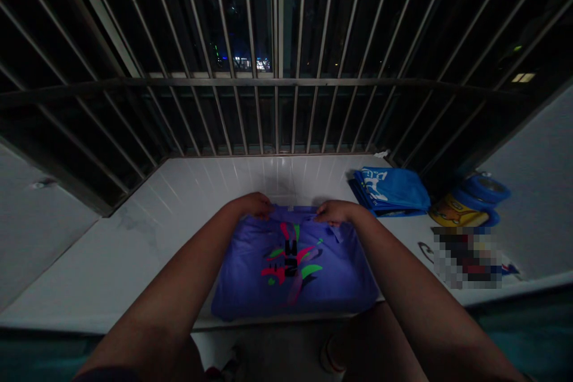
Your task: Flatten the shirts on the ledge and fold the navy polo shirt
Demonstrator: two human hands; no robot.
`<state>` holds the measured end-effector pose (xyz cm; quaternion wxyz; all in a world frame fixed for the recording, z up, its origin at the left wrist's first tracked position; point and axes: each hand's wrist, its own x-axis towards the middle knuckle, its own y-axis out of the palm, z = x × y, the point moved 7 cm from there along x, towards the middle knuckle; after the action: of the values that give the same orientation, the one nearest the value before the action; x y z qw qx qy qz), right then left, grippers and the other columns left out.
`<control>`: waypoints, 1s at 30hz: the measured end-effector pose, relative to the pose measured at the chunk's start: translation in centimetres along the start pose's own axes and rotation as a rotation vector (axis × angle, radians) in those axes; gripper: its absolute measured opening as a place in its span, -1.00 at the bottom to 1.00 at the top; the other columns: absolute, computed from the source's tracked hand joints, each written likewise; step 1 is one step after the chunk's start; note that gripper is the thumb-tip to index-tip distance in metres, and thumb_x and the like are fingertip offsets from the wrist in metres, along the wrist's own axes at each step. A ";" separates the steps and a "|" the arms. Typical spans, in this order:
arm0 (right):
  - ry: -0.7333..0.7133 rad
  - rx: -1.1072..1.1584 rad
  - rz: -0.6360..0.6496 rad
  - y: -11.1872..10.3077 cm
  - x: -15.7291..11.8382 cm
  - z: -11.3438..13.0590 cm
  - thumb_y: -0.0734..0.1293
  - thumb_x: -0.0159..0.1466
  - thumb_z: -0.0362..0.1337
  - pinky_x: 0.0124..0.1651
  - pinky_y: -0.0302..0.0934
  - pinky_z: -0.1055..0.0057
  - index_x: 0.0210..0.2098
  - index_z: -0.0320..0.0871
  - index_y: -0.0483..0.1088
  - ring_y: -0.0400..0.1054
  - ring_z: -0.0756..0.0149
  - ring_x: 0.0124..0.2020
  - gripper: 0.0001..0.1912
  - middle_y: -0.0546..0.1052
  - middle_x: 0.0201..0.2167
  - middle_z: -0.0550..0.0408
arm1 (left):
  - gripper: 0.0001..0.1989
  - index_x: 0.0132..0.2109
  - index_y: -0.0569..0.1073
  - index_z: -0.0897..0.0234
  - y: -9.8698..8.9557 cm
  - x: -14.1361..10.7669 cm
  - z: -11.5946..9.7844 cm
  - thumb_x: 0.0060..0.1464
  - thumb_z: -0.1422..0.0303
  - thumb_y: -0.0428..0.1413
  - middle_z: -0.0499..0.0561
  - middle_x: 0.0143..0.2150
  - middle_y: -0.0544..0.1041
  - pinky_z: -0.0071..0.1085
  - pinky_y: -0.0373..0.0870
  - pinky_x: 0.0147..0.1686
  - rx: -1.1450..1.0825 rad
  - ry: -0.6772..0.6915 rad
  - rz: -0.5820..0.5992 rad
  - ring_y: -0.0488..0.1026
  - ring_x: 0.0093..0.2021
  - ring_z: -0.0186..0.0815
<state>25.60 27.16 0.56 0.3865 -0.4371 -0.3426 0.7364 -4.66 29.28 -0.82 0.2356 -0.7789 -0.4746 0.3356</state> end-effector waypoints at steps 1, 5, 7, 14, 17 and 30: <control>0.036 -0.007 -0.029 -1.4 0.6 -0.2 0.59 0.27 0.02 -0.21 0.38 0.38 -0.23 -0.10 0.70 0.55 0.20 -0.40 -0.69 0.66 -0.44 0.10 | -0.69 -0.25 0.63 0.22 -1.1 0.8 -0.3 0.13 0.06 0.38 0.06 -0.35 0.73 -0.28 0.59 -0.29 -0.033 -0.010 -0.053 0.68 -0.36 -0.11; 0.205 -0.058 -0.325 -6.2 1.5 -0.5 0.37 0.51 -0.03 0.07 0.39 0.25 0.38 -0.20 0.46 0.62 0.00 0.01 -0.43 0.71 0.00 -0.26 | -0.49 0.25 0.51 0.24 -4.3 2.2 -1.9 0.29 0.07 0.28 0.27 0.17 0.70 -0.09 0.61 0.14 -0.104 -0.006 -0.366 0.68 0.14 0.01; 0.310 -0.091 -0.490 -6.9 0.6 -0.6 0.23 0.58 -0.12 0.14 0.37 0.17 0.58 -0.25 0.15 0.59 -0.06 0.13 -0.33 0.64 0.14 -0.40 | -0.39 0.41 0.38 0.23 -4.2 1.4 -2.5 0.32 0.13 0.26 0.32 0.42 0.52 0.00 0.43 0.40 -0.100 0.051 -0.514 0.48 0.43 0.05; 0.227 -0.207 -0.558 1.4 -2.0 -0.4 0.28 0.55 0.12 0.18 0.40 0.03 0.59 -0.08 0.19 0.45 -0.20 0.27 -0.26 0.43 0.37 -0.41 | -0.40 0.41 0.45 0.24 3.9 -5.4 0.7 0.33 0.11 0.25 0.39 0.45 0.41 0.14 0.36 0.42 0.334 0.062 -0.561 0.36 0.46 0.22; 0.146 -0.257 -0.459 5.7 -1.9 -1.1 0.30 0.56 0.05 0.27 0.36 -0.08 0.54 0.10 0.32 0.35 -0.25 0.38 -0.38 0.33 0.50 -0.31 | -0.46 0.39 0.49 0.18 5.6 -7.3 3.5 0.38 0.12 0.20 0.38 0.46 0.40 0.15 0.39 0.34 0.442 -0.053 -0.497 0.37 0.43 0.23; 0.451 0.012 -0.778 3.6 -5.9 -9.3 0.14 0.53 -0.11 0.26 0.38 0.02 0.41 -0.38 0.40 0.52 -0.18 0.24 -0.37 0.57 0.24 -0.48 | -0.69 -0.10 0.52 0.21 -6.8 -12.5 11.9 0.46 0.25 -0.09 -0.04 -0.49 0.48 -0.23 0.46 -0.38 0.067 -0.306 -0.774 0.58 -0.43 -0.10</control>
<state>34.96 21.93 -3.80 0.7022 -0.4232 -0.3843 0.4245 -21.57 21.64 -0.30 0.2962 -0.4761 -0.7505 0.3496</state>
